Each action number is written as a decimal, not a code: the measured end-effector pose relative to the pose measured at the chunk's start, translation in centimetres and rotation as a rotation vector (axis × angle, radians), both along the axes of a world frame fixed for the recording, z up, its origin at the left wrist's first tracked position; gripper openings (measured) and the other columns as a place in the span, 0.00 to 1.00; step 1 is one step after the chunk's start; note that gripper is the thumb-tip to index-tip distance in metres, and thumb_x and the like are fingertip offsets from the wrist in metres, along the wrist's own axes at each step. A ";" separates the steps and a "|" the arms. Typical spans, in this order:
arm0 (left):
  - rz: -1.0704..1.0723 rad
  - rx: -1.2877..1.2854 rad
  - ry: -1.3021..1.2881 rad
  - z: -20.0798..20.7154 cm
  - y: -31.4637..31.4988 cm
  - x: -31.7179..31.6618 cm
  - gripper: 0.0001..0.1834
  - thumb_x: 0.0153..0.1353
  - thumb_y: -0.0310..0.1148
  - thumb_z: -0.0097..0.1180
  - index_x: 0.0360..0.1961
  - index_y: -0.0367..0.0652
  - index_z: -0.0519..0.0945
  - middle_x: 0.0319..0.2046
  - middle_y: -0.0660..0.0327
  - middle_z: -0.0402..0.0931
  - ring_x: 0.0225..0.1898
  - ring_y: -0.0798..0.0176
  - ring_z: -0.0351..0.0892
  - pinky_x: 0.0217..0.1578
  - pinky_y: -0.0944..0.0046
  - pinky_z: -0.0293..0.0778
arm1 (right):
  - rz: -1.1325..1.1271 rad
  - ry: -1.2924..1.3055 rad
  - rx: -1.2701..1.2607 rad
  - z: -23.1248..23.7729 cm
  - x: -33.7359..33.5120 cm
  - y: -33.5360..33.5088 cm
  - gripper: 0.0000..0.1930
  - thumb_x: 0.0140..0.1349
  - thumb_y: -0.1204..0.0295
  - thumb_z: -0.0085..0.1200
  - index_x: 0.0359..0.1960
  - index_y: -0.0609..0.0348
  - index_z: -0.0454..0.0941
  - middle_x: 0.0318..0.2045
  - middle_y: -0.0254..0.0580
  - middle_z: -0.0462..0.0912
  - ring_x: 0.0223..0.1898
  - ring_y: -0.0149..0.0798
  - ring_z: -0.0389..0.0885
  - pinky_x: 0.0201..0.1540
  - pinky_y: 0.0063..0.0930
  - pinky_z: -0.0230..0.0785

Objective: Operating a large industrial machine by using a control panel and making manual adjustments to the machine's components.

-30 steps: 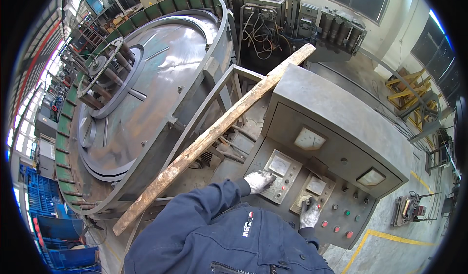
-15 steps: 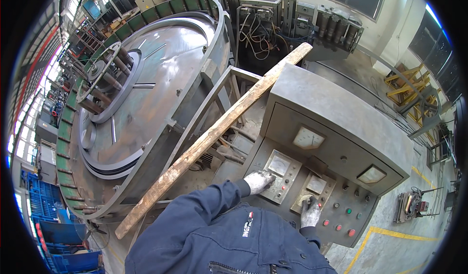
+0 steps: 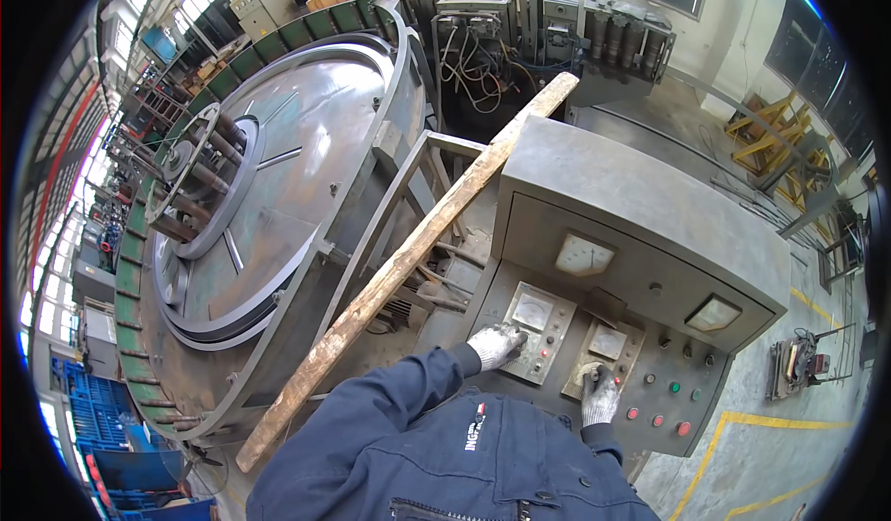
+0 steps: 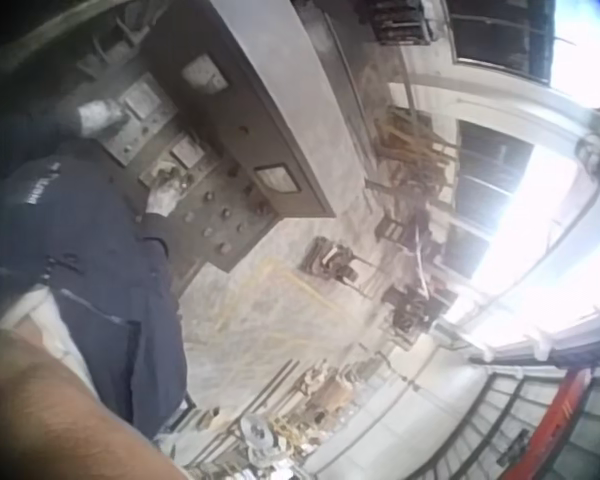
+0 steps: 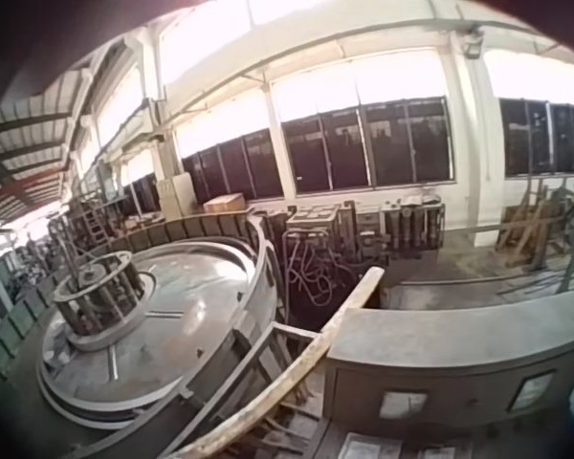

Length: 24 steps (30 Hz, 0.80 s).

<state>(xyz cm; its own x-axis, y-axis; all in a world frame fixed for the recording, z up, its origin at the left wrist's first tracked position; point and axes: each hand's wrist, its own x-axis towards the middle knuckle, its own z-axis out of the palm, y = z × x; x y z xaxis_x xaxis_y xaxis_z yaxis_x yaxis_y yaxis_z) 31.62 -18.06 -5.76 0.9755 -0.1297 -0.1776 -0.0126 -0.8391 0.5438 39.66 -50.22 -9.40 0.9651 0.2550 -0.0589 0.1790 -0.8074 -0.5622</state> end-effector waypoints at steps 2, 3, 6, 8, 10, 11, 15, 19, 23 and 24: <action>-0.001 0.005 0.000 -0.2 0.0 0.0 0.14 0.68 0.38 0.61 0.50 0.44 0.79 0.44 0.47 0.79 0.50 0.39 0.81 0.50 0.42 0.78 | -0.015 0.023 0.011 -0.1 0.0 0.0 0.20 0.65 0.64 0.66 0.56 0.60 0.81 0.48 0.56 0.88 0.50 0.57 0.87 0.54 0.47 0.79; -0.002 0.007 -0.001 -0.2 0.0 0.1 0.14 0.68 0.38 0.60 0.50 0.45 0.79 0.44 0.47 0.79 0.50 0.39 0.81 0.49 0.42 0.78 | -0.020 0.025 0.008 -0.2 0.0 0.0 0.20 0.65 0.64 0.66 0.56 0.61 0.81 0.48 0.55 0.88 0.50 0.56 0.88 0.54 0.47 0.79; 0.000 0.039 0.005 0.2 -0.1 0.1 0.15 0.65 0.36 0.62 0.50 0.44 0.78 0.45 0.49 0.81 0.51 0.41 0.82 0.50 0.43 0.79 | -0.031 0.034 0.001 -0.3 0.0 0.0 0.20 0.65 0.63 0.66 0.55 0.61 0.81 0.48 0.55 0.88 0.49 0.56 0.88 0.54 0.46 0.79; -0.002 0.035 0.016 0.4 -0.1 0.1 0.15 0.65 0.37 0.62 0.51 0.45 0.78 0.46 0.49 0.81 0.51 0.41 0.82 0.50 0.43 0.79 | -0.033 0.044 -0.001 -0.1 0.0 0.0 0.20 0.65 0.63 0.66 0.55 0.61 0.82 0.48 0.55 0.88 0.49 0.55 0.88 0.53 0.46 0.80; -0.004 0.031 0.018 0.4 0.0 0.1 0.16 0.65 0.37 0.62 0.51 0.45 0.78 0.46 0.49 0.81 0.51 0.41 0.82 0.51 0.43 0.79 | -0.029 0.034 -0.016 -0.1 0.1 0.1 0.20 0.65 0.63 0.66 0.54 0.61 0.82 0.47 0.55 0.88 0.48 0.55 0.88 0.53 0.46 0.80; -0.005 0.028 0.015 0.5 0.0 0.1 0.16 0.65 0.37 0.62 0.51 0.45 0.78 0.46 0.49 0.80 0.51 0.41 0.82 0.51 0.43 0.79 | -0.028 0.029 -0.024 -0.1 0.1 0.1 0.20 0.66 0.63 0.66 0.54 0.61 0.82 0.47 0.54 0.88 0.48 0.54 0.88 0.53 0.46 0.80; -0.003 0.031 0.005 0.4 0.0 0.1 0.16 0.65 0.37 0.62 0.52 0.46 0.78 0.46 0.49 0.80 0.51 0.41 0.82 0.50 0.43 0.79 | -0.046 0.022 -0.001 -0.4 0.1 0.1 0.20 0.65 0.62 0.66 0.53 0.61 0.82 0.46 0.54 0.88 0.47 0.55 0.89 0.52 0.46 0.80; -0.001 0.030 -0.010 0.0 0.0 0.0 0.16 0.65 0.37 0.62 0.52 0.46 0.78 0.46 0.49 0.80 0.51 0.41 0.82 0.50 0.42 0.79 | -0.064 0.042 -0.006 -0.8 0.1 -0.1 0.21 0.65 0.61 0.67 0.53 0.61 0.82 0.47 0.55 0.88 0.47 0.55 0.89 0.52 0.47 0.80; -0.008 0.030 0.001 0.0 0.0 0.0 0.18 0.66 0.37 0.62 0.54 0.45 0.79 0.45 0.49 0.80 0.51 0.41 0.81 0.51 0.44 0.78 | -0.081 0.094 -0.008 0.4 0.1 0.3 0.22 0.65 0.61 0.68 0.54 0.62 0.82 0.48 0.57 0.88 0.49 0.56 0.88 0.53 0.47 0.80; -0.009 0.034 0.007 0.1 0.0 0.0 0.18 0.66 0.37 0.62 0.55 0.44 0.79 0.45 0.50 0.80 0.51 0.41 0.81 0.51 0.44 0.78 | -0.081 0.089 -0.003 0.4 0.1 0.3 0.22 0.65 0.61 0.68 0.54 0.61 0.82 0.48 0.56 0.88 0.49 0.56 0.88 0.53 0.47 0.80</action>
